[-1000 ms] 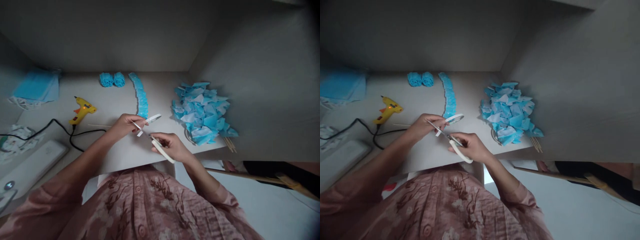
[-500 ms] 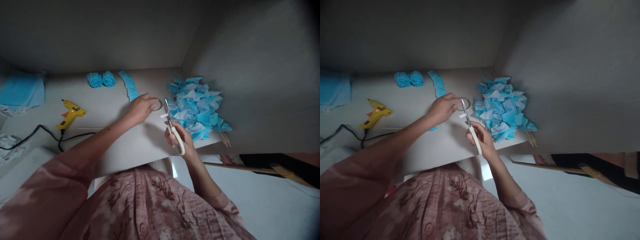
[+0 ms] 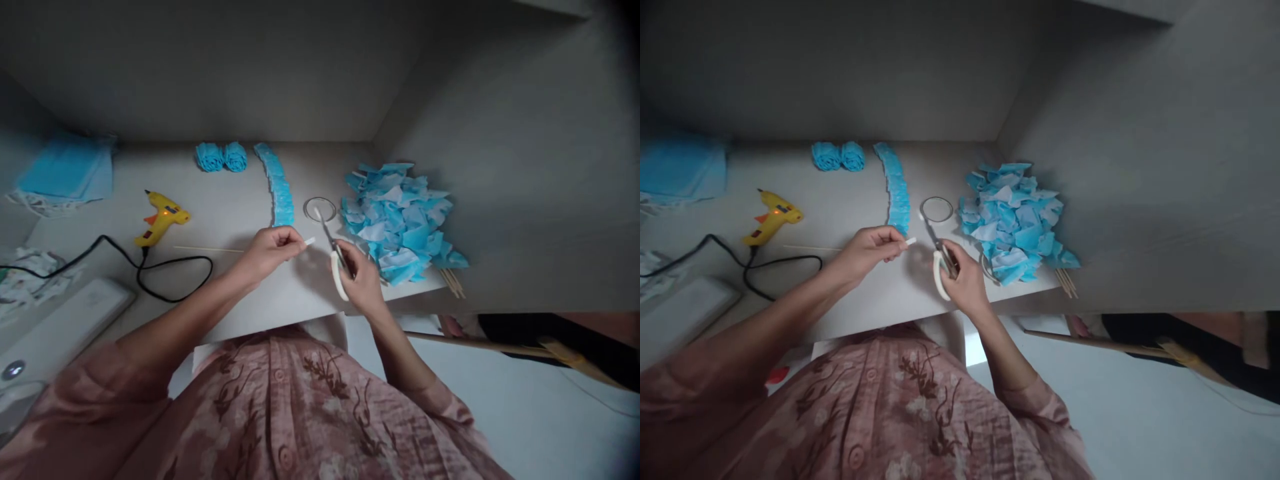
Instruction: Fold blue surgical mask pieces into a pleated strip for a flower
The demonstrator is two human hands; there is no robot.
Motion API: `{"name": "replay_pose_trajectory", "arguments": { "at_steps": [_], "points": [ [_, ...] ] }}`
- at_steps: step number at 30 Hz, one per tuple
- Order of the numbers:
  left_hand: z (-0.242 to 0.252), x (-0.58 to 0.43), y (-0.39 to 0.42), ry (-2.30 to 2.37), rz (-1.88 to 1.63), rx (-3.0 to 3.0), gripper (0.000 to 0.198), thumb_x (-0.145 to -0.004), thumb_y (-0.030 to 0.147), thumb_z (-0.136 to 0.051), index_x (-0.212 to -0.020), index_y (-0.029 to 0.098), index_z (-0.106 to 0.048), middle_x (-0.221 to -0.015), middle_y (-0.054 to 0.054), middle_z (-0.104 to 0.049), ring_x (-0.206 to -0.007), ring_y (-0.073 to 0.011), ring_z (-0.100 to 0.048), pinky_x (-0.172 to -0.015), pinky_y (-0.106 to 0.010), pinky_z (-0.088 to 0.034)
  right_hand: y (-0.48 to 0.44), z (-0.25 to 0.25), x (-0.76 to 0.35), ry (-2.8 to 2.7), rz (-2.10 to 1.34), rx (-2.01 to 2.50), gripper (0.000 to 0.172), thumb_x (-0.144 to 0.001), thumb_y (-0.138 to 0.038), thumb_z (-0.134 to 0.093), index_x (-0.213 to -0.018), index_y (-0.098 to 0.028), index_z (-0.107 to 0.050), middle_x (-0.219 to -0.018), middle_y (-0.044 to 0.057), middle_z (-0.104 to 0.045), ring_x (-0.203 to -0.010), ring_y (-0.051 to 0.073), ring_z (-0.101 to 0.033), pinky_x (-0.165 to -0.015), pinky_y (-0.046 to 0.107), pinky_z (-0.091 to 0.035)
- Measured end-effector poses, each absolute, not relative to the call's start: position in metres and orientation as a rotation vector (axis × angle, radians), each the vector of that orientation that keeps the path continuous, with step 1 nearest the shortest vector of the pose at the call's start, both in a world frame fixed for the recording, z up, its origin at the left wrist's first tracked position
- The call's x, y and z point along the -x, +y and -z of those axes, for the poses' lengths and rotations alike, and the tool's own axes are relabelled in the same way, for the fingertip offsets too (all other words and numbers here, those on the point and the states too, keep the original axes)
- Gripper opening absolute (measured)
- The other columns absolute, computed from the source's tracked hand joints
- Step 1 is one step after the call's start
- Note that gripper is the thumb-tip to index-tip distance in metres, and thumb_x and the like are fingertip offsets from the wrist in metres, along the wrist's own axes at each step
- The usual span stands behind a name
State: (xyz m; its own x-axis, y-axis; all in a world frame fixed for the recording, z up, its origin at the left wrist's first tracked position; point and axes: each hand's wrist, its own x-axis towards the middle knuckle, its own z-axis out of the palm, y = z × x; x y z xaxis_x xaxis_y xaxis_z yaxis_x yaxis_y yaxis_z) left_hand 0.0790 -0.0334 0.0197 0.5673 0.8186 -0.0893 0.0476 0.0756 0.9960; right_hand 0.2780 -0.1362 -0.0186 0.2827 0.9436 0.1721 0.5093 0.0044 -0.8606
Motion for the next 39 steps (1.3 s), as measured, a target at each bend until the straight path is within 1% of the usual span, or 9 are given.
{"name": "replay_pose_trajectory", "arguments": {
  "at_steps": [3, 6, 10, 13, 17, 21, 26, 32, 39],
  "points": [
    [-0.016, -0.064, -0.035, 0.867, -0.667, -1.364, 0.018, -0.07, 0.034, -0.07, -0.068, 0.018, -0.063, -0.061, 0.004, -0.053, -0.058, -0.0086, -0.041, -0.058, -0.026, -0.031, -0.127, 0.017, -0.286, -1.475, -0.214, 1.923, 0.053, -0.088, -0.037, -0.058, -0.135, -0.014, -0.061, -0.109, 0.015, -0.076, -0.085, 0.024, -0.07, -0.08, 0.036, -0.055],
    [-0.015, -0.054, -0.035, 0.888, -0.682, -1.326, 0.022, -0.071, 0.038, -0.073, -0.07, 0.018, -0.064, -0.063, 0.003, -0.055, -0.057, -0.0086, -0.042, -0.056, -0.025, -0.032, -0.115, 0.007, -0.286, -1.804, -0.048, 2.153, 0.054, -0.092, -0.034, -0.055, -0.141, -0.011, -0.059, -0.105, 0.019, -0.077, -0.081, 0.027, -0.071, -0.071, 0.035, -0.051],
    [-0.016, -0.049, -0.035, 0.883, -0.731, -1.334, 0.025, -0.073, 0.042, -0.075, -0.074, 0.018, -0.068, -0.063, 0.002, -0.056, -0.057, -0.0089, -0.042, -0.054, -0.025, -0.032, -0.102, -0.011, -0.28, -2.087, 0.084, 2.347, 0.036, -0.097, -0.033, -0.054, -0.122, -0.014, -0.072, -0.091, 0.019, -0.078, -0.07, 0.024, -0.069, -0.06, 0.031, -0.042],
    [-0.015, -0.047, -0.035, 0.882, -0.77, -1.366, 0.024, -0.075, 0.042, -0.074, -0.073, 0.018, -0.069, -0.061, 0.002, -0.055, -0.056, -0.0087, -0.041, -0.053, -0.025, -0.032, -0.097, -0.027, -0.275, -2.115, 0.137, 2.404, 0.032, -0.098, -0.036, -0.056, -0.102, -0.014, -0.078, -0.081, 0.018, -0.077, -0.068, 0.024, -0.069, -0.058, 0.03, -0.037],
    [-0.011, -0.043, -0.035, 0.844, -0.817, -1.424, 0.021, -0.076, 0.039, -0.073, -0.076, 0.018, -0.072, -0.062, 0.003, -0.056, -0.056, -0.0086, -0.042, -0.054, -0.024, -0.033, -0.095, -0.046, -0.261, -2.017, -0.283, 1.926, 0.031, -0.099, -0.038, -0.056, -0.113, -0.02, -0.076, -0.098, 0.011, -0.079, -0.081, 0.021, -0.07, -0.067, 0.03, -0.044],
    [-0.008, -0.039, -0.036, 0.806, -0.85, -1.47, 0.023, -0.078, 0.04, -0.073, -0.076, 0.018, -0.072, -0.065, 0.002, -0.057, -0.06, -0.0089, -0.044, -0.056, -0.024, -0.034, -0.089, -0.05, -0.241, -1.801, -0.736, 1.515, 0.032, -0.093, -0.046, -0.063, -0.106, -0.019, -0.074, -0.09, 0.004, -0.075, -0.076, 0.014, -0.064, -0.067, 0.026, -0.046],
    [-0.013, -0.035, -0.035, 0.838, -0.845, -1.473, 0.026, -0.077, 0.042, -0.074, -0.08, 0.017, -0.076, -0.064, 0.001, -0.06, -0.058, -0.0089, -0.046, -0.055, -0.024, -0.036, -0.082, -0.041, -0.225, -1.681, -0.684, 1.44, 0.019, -0.09, -0.035, -0.065, -0.084, -0.018, -0.07, -0.076, 0.001, -0.067, -0.068, 0.012, -0.056, -0.062, 0.025, -0.042],
    [-0.023, -0.005, -0.009, 1.019, -0.909, -1.65, 0.029, -0.085, 0.04, -0.064, -0.091, 0.016, -0.078, -0.075, -0.004, -0.071, -0.067, -0.0138, -0.058, -0.063, -0.026, -0.045, -0.083, -0.044, -0.231, -1.471, -0.434, 1.374, 0.015, -0.091, -0.033, -0.064, -0.083, -0.02, -0.068, -0.077, 0.0, -0.066, -0.064, 0.011, -0.054, -0.063, 0.027, -0.045],
    [0.014, 0.02, 0.009, 1.158, -0.319, -2.643, 0.017, -0.083, 0.023, -0.062, -0.091, 0.018, -0.076, -0.096, -0.01, -0.075, -0.091, -0.0236, -0.065, -0.084, -0.035, -0.046, -0.087, -0.035, -0.244, -1.332, -0.62, 1.374, 0.028, -0.088, -0.049, -0.069, -0.085, -0.021, -0.067, -0.074, 0.0, -0.064, -0.059, 0.011, -0.055, -0.056, 0.027, -0.05]
  ]
}}
